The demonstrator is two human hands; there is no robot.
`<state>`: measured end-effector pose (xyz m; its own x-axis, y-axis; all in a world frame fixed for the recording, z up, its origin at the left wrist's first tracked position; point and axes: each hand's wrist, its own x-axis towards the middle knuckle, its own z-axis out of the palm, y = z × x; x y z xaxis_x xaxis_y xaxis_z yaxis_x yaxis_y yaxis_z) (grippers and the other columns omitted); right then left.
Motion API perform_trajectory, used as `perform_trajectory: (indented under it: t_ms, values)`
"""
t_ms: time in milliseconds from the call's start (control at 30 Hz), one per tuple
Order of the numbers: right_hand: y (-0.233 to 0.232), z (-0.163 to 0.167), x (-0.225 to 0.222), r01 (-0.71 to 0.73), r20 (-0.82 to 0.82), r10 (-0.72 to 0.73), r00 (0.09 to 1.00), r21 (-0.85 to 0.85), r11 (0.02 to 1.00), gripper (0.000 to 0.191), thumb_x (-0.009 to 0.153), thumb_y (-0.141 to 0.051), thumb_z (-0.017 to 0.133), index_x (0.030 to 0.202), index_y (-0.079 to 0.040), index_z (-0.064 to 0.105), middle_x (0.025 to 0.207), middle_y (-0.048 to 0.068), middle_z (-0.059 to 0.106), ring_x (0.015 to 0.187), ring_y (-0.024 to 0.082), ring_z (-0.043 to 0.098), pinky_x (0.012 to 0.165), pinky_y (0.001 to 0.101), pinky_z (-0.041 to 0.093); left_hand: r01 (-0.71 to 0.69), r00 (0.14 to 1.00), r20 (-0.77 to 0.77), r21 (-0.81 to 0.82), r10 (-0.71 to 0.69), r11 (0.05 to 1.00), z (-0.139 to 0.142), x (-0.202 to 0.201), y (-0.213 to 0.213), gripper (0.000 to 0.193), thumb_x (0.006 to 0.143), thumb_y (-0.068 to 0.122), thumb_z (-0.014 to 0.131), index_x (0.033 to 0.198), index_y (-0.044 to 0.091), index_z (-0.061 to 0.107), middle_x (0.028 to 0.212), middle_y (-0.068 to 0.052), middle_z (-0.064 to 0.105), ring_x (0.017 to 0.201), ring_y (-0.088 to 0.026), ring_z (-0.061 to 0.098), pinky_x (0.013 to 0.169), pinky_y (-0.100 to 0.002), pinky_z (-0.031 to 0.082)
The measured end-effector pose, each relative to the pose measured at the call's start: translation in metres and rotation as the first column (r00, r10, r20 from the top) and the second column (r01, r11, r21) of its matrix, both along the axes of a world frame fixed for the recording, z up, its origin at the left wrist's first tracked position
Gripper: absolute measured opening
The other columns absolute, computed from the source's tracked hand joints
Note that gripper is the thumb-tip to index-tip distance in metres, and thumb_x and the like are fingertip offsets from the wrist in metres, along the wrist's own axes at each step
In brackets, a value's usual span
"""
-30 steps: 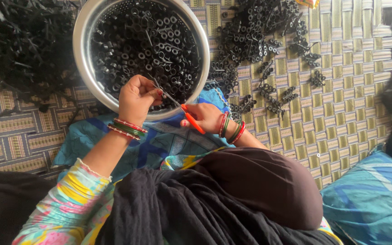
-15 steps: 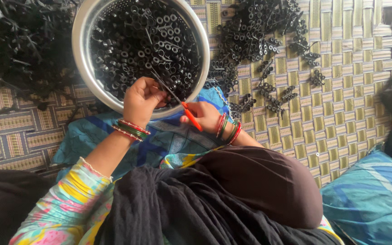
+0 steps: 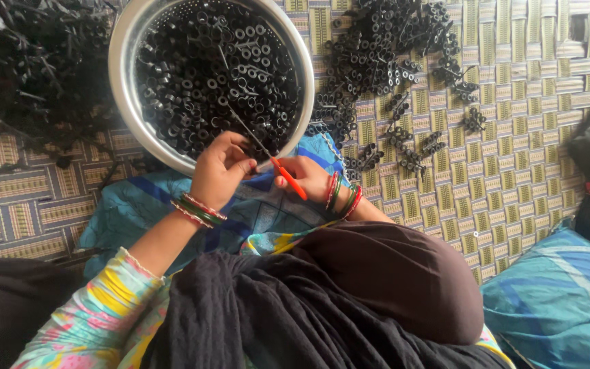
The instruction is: The person sits on a mat and uses red-handled scissors to cut small black rubber pieces from a metal bowl. They pick up each piece, snip it, and drop the cut parts into the bowl, repeating this process continuously.
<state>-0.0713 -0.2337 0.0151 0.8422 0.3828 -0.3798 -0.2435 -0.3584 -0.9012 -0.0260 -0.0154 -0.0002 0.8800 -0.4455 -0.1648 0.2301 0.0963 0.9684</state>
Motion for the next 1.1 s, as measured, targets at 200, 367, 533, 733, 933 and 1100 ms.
perform_trajectory:
  t_ms: [200, 367, 533, 733, 933, 1100]
  values:
    - [0.013, 0.001, 0.001, 0.118, 0.089, -0.104, 0.991, -0.173, 0.978, 0.035, 0.09, -0.039, 0.075, 0.098, -0.004, 0.075, 0.063, -0.003, 0.063, 0.057, 0.004, 0.051, 0.05, 0.0284, 0.042, 0.029, 0.999, 0.015, -0.008, -0.029, 1.0, -0.001, 0.009, 0.006, 0.024, 0.094, -0.006, 0.067, 0.114, 0.005, 0.058, 0.088, -0.005, 0.068, 0.081, -0.012, 0.072, 0.071, -0.027, 0.063]
    - [0.014, 0.003, 0.0, 0.196, -0.033, -0.203, 0.979, -0.162, 0.967, 0.032, 0.096, -0.029, 0.075, 0.082, -0.001, 0.07, 0.06, -0.004, 0.057, 0.054, 0.003, 0.049, 0.047, 0.0273, 0.04, -0.251, 0.965, -0.105, -0.082, 0.242, 0.965, 0.024, 0.052, 0.063, 0.02, 0.1, 0.013, 0.064, 0.118, 0.007, 0.057, 0.091, -0.008, 0.07, 0.078, -0.018, 0.071, 0.072, -0.029, 0.06]
    - [0.012, 0.006, 0.001, 0.202, -0.127, -0.205, 0.971, -0.036, 0.979, 0.038, 0.099, -0.033, 0.069, 0.077, -0.003, 0.065, 0.059, -0.004, 0.057, 0.052, 0.004, 0.05, 0.046, 0.0254, 0.039, -0.734, 0.613, -0.7, -0.335, 0.365, 0.591, 0.046, 0.108, 0.072, 0.057, 0.098, 0.051, 0.037, 0.109, 0.0, 0.06, 0.084, -0.015, 0.071, 0.072, -0.024, 0.074, 0.069, -0.033, 0.063]
    - [0.011, 0.003, 0.001, 0.252, -0.177, -0.232, 0.956, 0.101, 0.962, 0.037, 0.1, -0.037, 0.065, 0.079, -0.006, 0.063, 0.058, -0.003, 0.056, 0.05, 0.005, 0.048, 0.045, 0.0249, 0.037, -0.157, 0.848, 0.51, 0.507, -0.148, 0.847, 0.058, 0.125, -0.017, 0.048, 0.104, 0.045, 0.061, 0.141, 0.014, 0.059, 0.089, -0.015, 0.074, 0.074, -0.028, 0.072, 0.067, -0.043, 0.058]
    - [0.005, -0.001, -0.002, 0.254, -0.159, -0.232, 0.96, 0.135, 0.958, 0.042, 0.103, -0.04, 0.063, 0.076, -0.007, 0.06, 0.059, -0.003, 0.057, 0.051, 0.004, 0.047, 0.047, 0.0238, 0.037, -0.381, 0.589, 0.633, 0.766, -0.503, 0.517, 0.062, 0.134, -0.031, 0.056, 0.09, 0.054, 0.07, 0.109, 0.003, 0.058, 0.089, -0.023, 0.065, 0.076, -0.04, 0.069, 0.061, -0.048, 0.057]
    - [0.002, -0.007, -0.004, 0.251, -0.167, -0.228, 0.959, 0.126, 0.96, 0.04, 0.102, -0.039, 0.063, 0.078, -0.008, 0.061, 0.06, -0.003, 0.057, 0.051, 0.004, 0.048, 0.047, 0.023, 0.037, -0.414, 0.673, 0.679, 0.674, -0.292, 0.612, 0.042, 0.12, 0.0, 0.042, 0.099, 0.035, 0.077, 0.109, 0.004, 0.051, 0.092, -0.018, 0.066, 0.081, -0.039, 0.069, 0.065, -0.048, 0.055]
